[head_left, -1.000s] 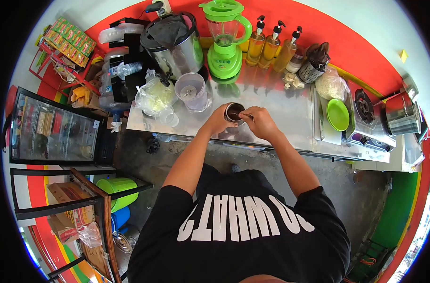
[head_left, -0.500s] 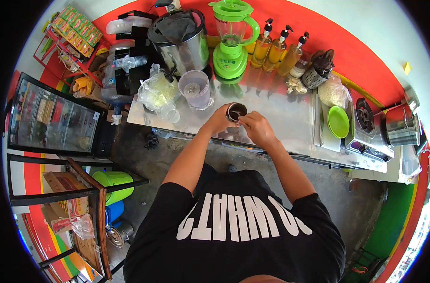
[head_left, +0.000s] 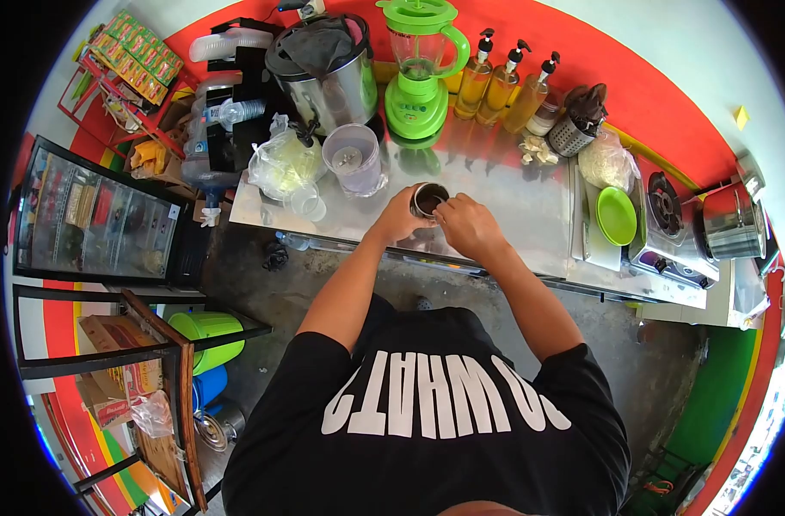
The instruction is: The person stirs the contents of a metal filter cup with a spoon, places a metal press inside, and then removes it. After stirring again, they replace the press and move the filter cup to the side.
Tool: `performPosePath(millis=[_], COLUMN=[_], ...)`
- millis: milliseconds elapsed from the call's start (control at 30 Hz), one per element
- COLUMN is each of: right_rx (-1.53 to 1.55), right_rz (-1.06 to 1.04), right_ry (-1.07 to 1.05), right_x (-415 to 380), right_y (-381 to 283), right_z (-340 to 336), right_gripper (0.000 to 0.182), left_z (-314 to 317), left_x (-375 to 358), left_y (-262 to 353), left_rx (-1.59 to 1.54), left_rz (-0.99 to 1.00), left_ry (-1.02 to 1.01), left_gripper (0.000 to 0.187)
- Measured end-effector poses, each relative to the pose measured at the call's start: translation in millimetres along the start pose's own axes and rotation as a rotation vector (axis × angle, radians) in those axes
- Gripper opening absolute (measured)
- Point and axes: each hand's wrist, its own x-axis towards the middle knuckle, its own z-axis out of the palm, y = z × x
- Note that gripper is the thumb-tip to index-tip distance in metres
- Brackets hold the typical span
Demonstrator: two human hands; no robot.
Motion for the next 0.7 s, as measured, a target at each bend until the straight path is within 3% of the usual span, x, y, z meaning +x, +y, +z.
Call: performPosePath(millis=[133,200,400,500,633,700], right_rx=[0.081,0.355,0.630,0.660,0.615,0.570], right_rz=[0.057,0.343,0.536,0.452,0.370,0.393], right_ry=[0.086,0.195,0.265,0.419,0.429,0.307], right_x=[6.4,9.5,4.8,-0.6,-10.2,-14.6], right_y=[-9.4,-12.8,-7.6,-7.3,-12.1,-15.2], right_z=[0.3,-0.7,-9.4,-13.5,-23.8,-23.0], right_gripper=[0.016,0.024,0.021,0.019,0.019,0.017], left_z=[2.2,3.5,4.4,6.4,6.0,5.3], left_x=[-5.9,-5.2,-6.5,-4.8,-4.4,-5.0], left_y=[15.4,11.4,2.6,-7.8,-10.5,-9.2], left_rx=[0.017,0.010,0.019,0.044,0.015,0.021], left_rz=[-0.027,-0.016,-0.014,-0.007,0.005,-0.001], left_ry=[0.036,0.037,0.044,0.057,0.042,0.043], left_gripper=[0.079,0.079,0.083,0.085,0.086,0.086])
